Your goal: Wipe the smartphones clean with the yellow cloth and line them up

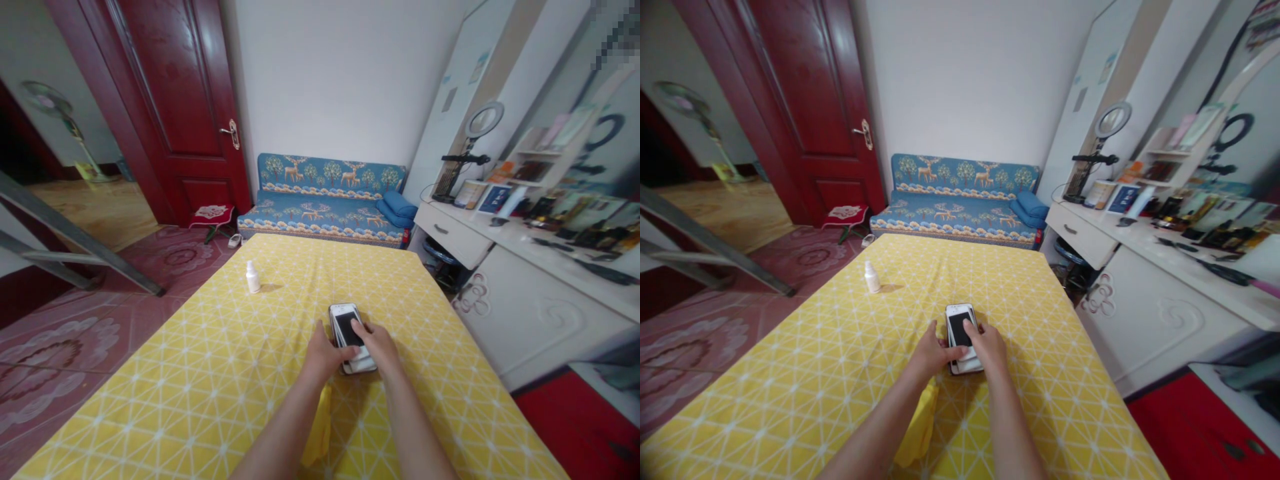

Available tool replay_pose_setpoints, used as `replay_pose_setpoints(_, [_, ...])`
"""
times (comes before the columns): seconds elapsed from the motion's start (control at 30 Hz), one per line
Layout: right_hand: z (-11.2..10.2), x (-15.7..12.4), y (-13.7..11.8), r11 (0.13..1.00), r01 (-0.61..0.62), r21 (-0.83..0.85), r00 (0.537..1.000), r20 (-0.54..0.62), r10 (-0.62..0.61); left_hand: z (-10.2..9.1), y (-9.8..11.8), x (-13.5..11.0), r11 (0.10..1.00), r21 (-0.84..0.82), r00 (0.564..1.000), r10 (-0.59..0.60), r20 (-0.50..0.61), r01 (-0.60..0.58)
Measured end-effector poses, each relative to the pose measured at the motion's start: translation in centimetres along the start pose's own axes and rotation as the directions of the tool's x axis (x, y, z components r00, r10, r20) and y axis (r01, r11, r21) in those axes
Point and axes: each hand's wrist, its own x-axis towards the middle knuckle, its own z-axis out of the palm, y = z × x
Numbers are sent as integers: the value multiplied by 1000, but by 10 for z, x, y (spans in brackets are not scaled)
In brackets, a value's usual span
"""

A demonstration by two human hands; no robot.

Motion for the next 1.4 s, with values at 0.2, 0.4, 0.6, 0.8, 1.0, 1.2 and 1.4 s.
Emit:
replay_pose_setpoints(0.2, [5, -10, 0, 991, -134, 25, 991, 21, 133, 3, 11, -7, 976, -175, 990, -118, 74, 130])
replay_pose_setpoints(0.4, [16, -27, 3, 864, -77, 497, 990, 143, 6, 6, 23, -20, 953, -296, 979, -3, 202, 64])
replay_pose_setpoints(0.6, [26, -36, -5, 801, 195, 566, 975, -23, -221, 2, 24, -23, 949, -276, 960, 209, 186, -153])
replay_pose_setpoints(0.8, [27, -41, -9, 748, 187, 637, 965, 22, -260, -6, 21, -17, 868, -238, 838, 487, 247, -435])
replay_pose_setpoints(1.0, [32, -58, -1, 732, 87, 676, 990, 21, -137, 4, 18, -30, 852, -194, 823, 522, 224, -487])
replay_pose_setpoints(1.2, [34, -61, -4, 784, 40, 620, 999, -20, -36, 8, 19, -27, 859, -237, 836, 503, 220, -454])
replay_pose_setpoints(1.4, [31, -55, 0, 781, 30, 623, 996, 44, -74, 6, 5, -18, 878, -175, 851, 476, 221, -446])
